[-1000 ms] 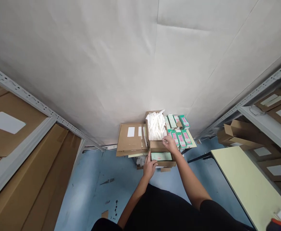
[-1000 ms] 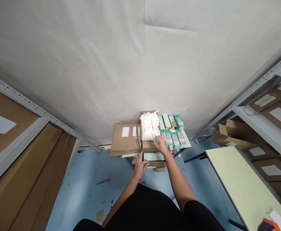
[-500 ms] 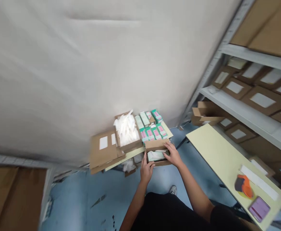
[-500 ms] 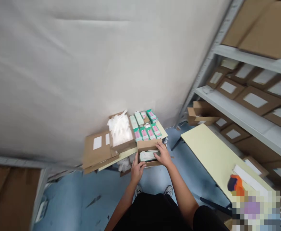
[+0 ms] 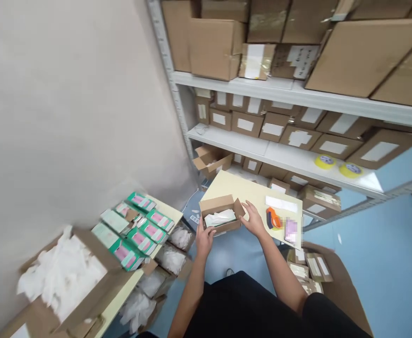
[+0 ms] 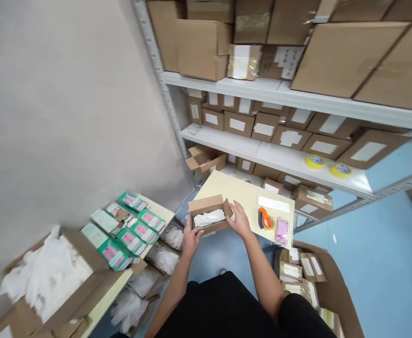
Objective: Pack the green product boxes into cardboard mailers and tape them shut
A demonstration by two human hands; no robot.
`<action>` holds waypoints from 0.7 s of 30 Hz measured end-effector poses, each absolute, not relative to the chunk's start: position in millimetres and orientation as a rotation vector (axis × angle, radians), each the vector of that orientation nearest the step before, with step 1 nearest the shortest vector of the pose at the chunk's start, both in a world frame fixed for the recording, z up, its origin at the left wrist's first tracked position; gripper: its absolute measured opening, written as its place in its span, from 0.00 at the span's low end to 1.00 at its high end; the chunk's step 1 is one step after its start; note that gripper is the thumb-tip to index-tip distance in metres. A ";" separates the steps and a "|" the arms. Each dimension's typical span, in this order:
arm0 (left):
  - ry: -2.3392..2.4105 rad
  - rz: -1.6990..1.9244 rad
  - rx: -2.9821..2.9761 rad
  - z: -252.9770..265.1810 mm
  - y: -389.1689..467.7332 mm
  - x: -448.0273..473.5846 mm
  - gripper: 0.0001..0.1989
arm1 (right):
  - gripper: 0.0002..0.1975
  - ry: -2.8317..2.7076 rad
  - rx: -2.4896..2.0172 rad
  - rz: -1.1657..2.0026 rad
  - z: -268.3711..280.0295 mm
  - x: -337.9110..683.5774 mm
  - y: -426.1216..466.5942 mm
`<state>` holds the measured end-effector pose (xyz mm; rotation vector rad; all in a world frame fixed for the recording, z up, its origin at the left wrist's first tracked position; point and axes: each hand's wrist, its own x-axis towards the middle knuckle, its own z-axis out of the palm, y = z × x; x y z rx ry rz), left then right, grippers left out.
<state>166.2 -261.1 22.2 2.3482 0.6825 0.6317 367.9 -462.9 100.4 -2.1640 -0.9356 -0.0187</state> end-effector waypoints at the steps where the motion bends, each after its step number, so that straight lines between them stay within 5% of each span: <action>1: 0.641 0.611 2.351 23.0 -264.8 183.4 0.09 | 0.29 -0.861 -2.195 -0.034 97.1 377.6 -475.1; 21: 0.143 -0.089 2.315 -24.2 -188.3 477.6 0.04 | 0.33 -0.192 -2.493 -0.063 66.9 469.9 -483.2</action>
